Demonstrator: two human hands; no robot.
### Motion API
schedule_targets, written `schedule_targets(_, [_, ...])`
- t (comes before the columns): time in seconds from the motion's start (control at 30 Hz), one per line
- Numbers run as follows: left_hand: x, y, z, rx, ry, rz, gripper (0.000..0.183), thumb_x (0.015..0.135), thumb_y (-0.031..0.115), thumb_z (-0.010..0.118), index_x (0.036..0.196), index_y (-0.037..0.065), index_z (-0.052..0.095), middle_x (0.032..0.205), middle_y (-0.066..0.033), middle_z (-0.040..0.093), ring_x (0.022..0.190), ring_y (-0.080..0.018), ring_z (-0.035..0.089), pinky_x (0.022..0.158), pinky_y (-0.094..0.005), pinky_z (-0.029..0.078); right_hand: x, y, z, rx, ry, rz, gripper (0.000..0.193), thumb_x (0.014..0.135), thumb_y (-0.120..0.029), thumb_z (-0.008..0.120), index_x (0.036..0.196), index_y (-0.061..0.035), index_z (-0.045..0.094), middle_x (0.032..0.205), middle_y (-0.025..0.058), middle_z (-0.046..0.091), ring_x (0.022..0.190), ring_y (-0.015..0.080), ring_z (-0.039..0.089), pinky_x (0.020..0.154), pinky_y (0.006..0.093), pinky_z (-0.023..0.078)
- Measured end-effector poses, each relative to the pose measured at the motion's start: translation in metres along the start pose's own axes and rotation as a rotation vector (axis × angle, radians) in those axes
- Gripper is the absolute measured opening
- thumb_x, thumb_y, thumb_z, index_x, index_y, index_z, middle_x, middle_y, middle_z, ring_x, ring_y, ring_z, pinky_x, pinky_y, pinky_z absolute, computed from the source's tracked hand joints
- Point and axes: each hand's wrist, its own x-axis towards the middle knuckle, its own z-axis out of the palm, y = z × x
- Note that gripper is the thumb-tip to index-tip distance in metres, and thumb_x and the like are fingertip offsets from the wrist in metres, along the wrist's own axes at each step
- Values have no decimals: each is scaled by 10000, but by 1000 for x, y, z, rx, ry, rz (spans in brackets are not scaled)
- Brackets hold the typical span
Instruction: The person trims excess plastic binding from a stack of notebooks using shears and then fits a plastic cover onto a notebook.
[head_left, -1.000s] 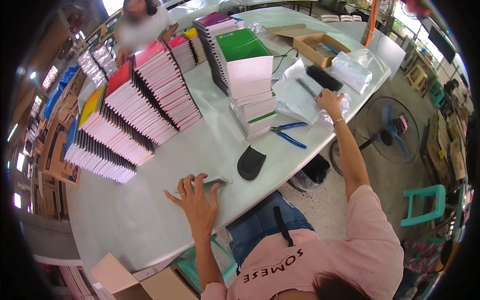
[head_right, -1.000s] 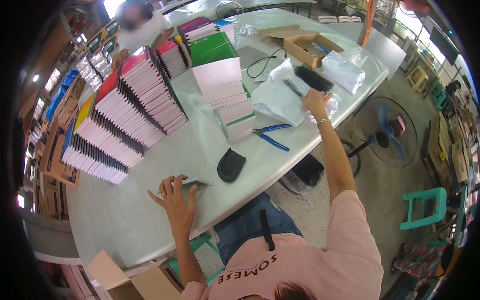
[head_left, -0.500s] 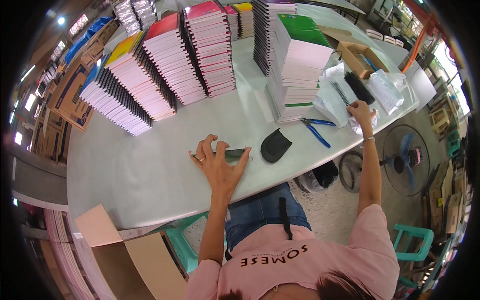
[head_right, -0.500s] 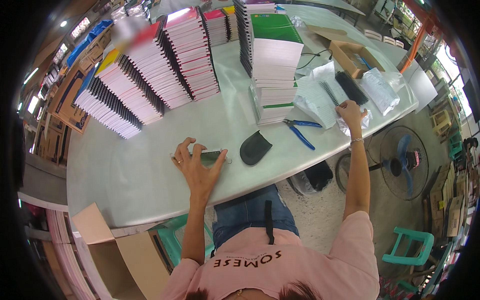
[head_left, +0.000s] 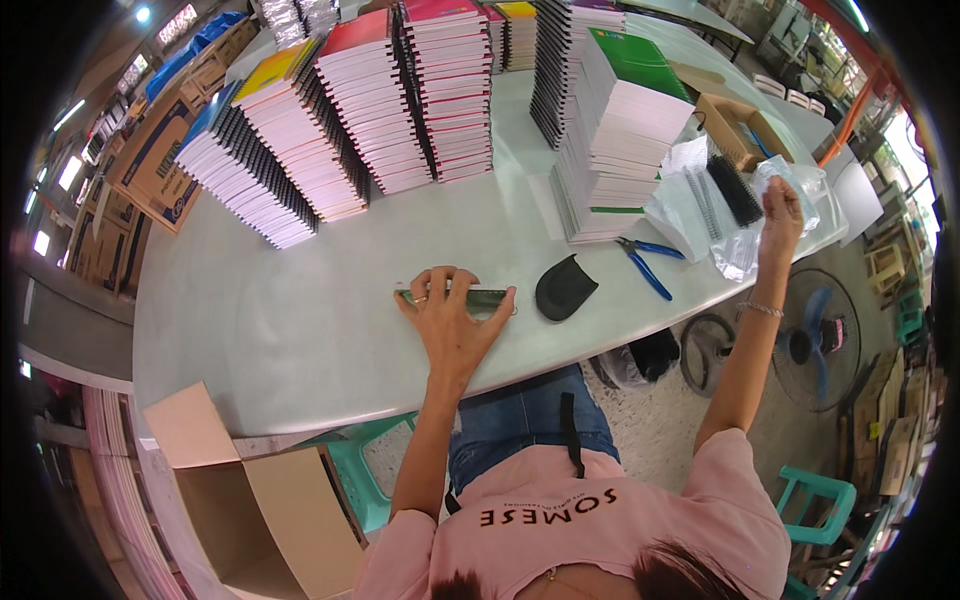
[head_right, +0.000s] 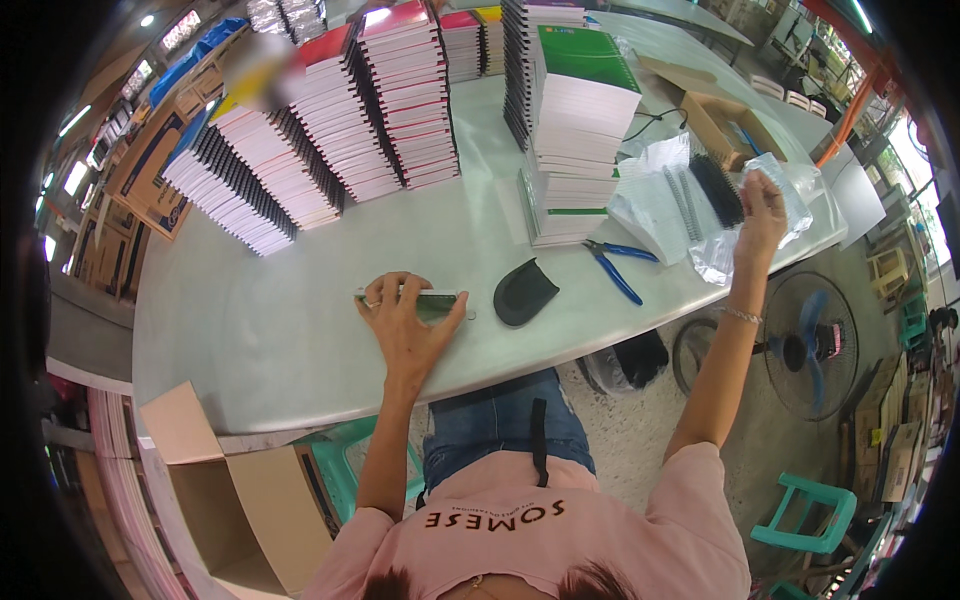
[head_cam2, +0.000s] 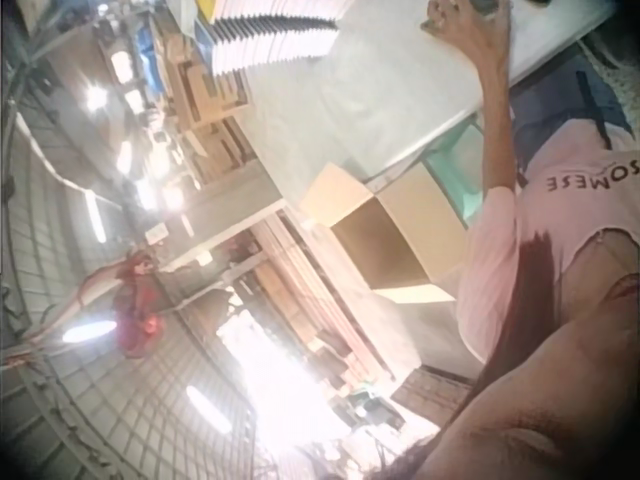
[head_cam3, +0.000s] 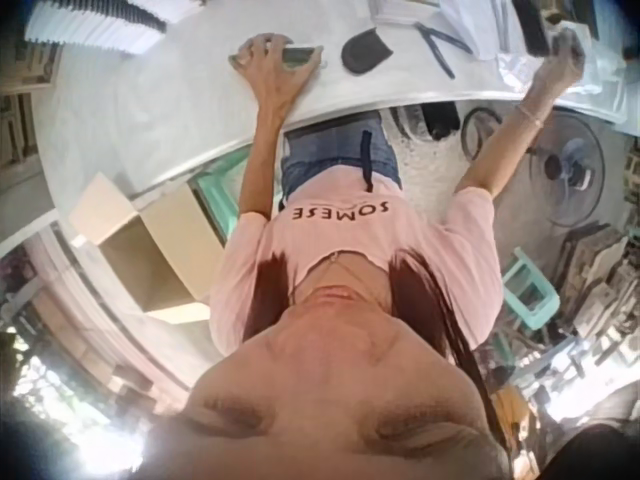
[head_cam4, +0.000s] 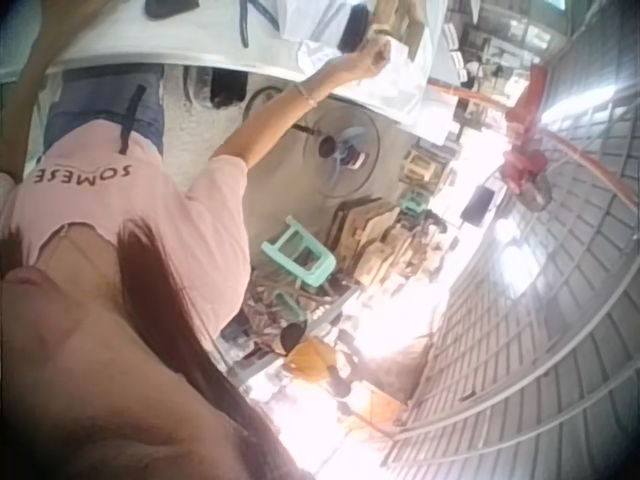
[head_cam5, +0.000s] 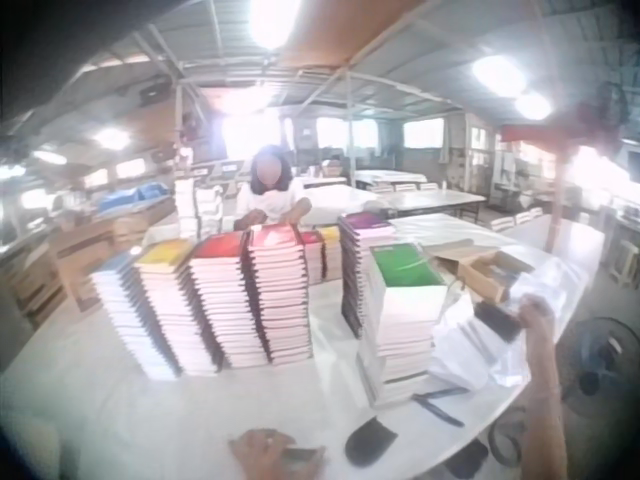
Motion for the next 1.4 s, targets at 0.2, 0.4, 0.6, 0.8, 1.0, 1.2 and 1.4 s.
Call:
schedule_targets(0.2, [0, -3, 6, -5, 5, 7, 400, 692, 415, 862, 850, 124, 639, 956, -33, 560, 1050, -300, 473, 1023, -567, 281, -76, -130, 97, 129, -244, -33, 225, 981, -213, 677, 1098, -20, 671, 939, 39, 674, 817, 101, 616, 806, 271, 509])
schedule_targets(0.4, [1, -3, 5, -8, -18, -3, 388, 683, 404, 854, 851, 124, 643, 944, -31, 560, 1052, -307, 478, 1027, -584, 278, -167, -110, 178, -194, -1011, 300, 176, 893, -105, 718, 1039, -18, 673, 814, 41, 660, 724, 120, 602, 694, 280, 501])
schedule_targets(0.6, [3, -2, 5, -23, -4, 4, 378, 679, 393, 848, 850, 127, 640, 932, -25, 560, 1046, -295, 501, 1019, -577, 285, -214, -61, 197, -379, -1131, 253, 189, 883, -113, 704, 1038, -10, 667, 790, 78, 645, 689, 149, 558, 677, 304, 469])
schedule_targets(0.8, [1, -7, 5, -1, -10, 17, 388, 685, 403, 849, 865, 133, 637, 937, -19, 563, 1045, -273, 518, 1010, -574, 292, -220, -59, 198, -324, -1160, 287, 175, 901, -104, 680, 1043, -4, 657, 760, 90, 605, 664, 168, 531, 650, 315, 444])
schedule_targets(1.0, [4, -5, -3, 14, -105, 12, 381, 777, 454, 802, 917, 137, 642, 956, -9, 563, 1046, -271, 515, 1012, -572, 291, -229, -56, 194, -319, -1138, 263, 134, 930, -120, 665, 1000, -11, 633, 747, 91, 573, 659, 180, 504, 641, 320, 423])
schedule_targets(1.2, [6, -12, -13, -34, -232, -13, 329, 874, 381, 738, 1070, 143, 625, 1121, -26, 554, 1102, -277, 502, 1027, -577, 287, -237, -61, 201, -377, -1096, 166, 124, 952, -136, 632, 992, -26, 592, 813, 138, 597, 675, 288, 559, 643, 359, 438])
schedule_targets(1.4, [1, -24, -11, -296, -55, -90, 407, 847, 225, 799, 1173, 101, 590, 1398, -157, 383, 1259, -353, 427, 1066, -485, 349, -240, -55, 206, -434, -1078, -55, 117, 956, -133, 615, 1013, -44, 564, 822, 118, 591, 743, 282, 563, 706, 387, 412])
